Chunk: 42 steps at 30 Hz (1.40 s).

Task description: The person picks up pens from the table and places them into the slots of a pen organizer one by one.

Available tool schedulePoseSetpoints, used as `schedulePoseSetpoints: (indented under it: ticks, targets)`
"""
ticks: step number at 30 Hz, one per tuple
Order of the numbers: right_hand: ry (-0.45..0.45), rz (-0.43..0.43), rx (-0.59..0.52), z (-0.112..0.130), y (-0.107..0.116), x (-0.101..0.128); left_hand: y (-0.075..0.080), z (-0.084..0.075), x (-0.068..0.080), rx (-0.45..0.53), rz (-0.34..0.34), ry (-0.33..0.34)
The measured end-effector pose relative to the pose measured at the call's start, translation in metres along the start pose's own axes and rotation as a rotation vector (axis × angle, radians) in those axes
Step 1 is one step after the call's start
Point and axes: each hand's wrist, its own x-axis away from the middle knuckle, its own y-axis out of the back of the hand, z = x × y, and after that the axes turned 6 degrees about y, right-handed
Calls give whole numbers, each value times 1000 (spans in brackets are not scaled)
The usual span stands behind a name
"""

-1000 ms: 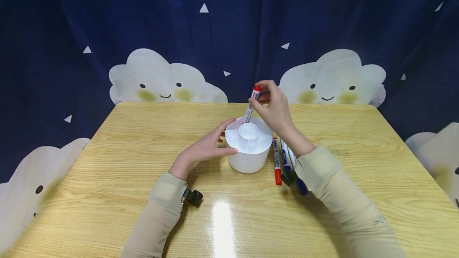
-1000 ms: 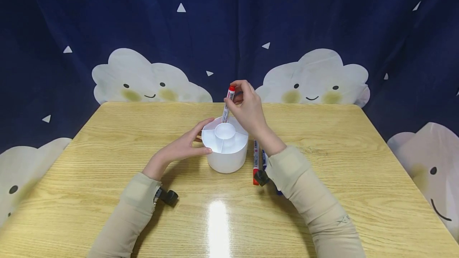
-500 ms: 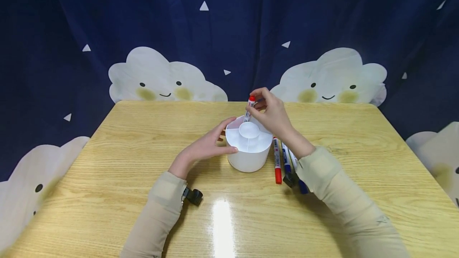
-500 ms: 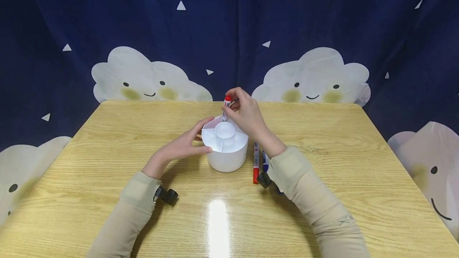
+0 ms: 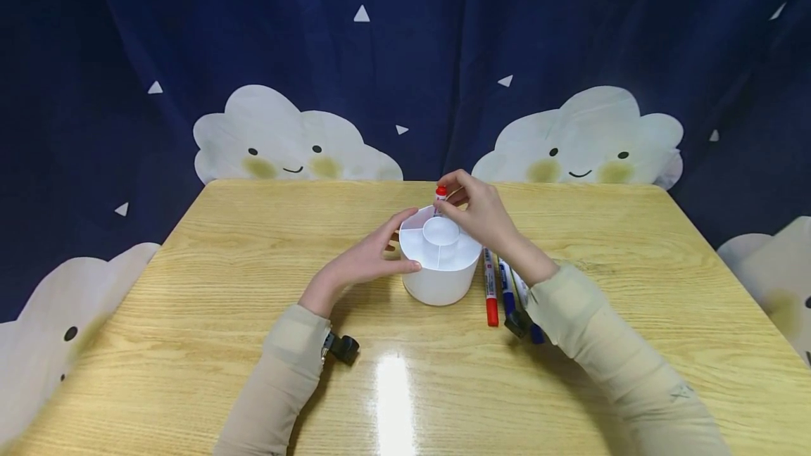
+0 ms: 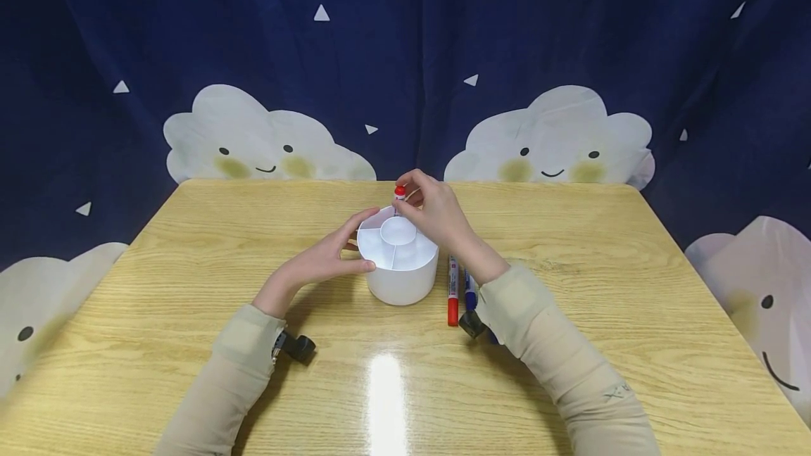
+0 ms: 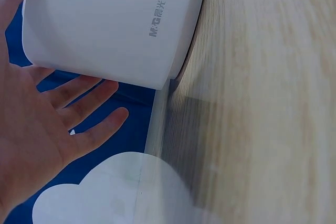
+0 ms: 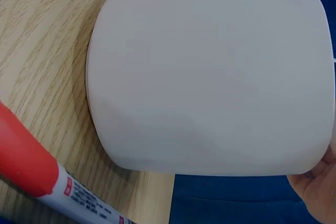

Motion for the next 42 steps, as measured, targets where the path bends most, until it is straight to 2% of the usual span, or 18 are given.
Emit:
schedulePoseSetpoints:
  ticks: [11,19,24,30,33,36,40,42]
  targets:
    - [-91,19,55,-3,17,4,0,0,-1,-12,4,11]
    - [-128,-1,114,-22,34,19,-1,-1,-1,-15,-1,6]
    - [-129,19,146,-32,40,30,-1,-1,-1,-5,2,4]
    - [-173,86,179,-41,43,41,-1,2,-1,-12,-10,4]
    - [-234,145,198,-47,43,47,-1,3,-1,-11,-12,0]
    - [-298,219,215,-52,42,51,0,-8,4,-7,0,8]
    - [-344,299,229,-59,40,57,0,-8,5,0,5,14]
    - [-361,323,238,-62,39,59,-1,-2,2,-7,-1,5]
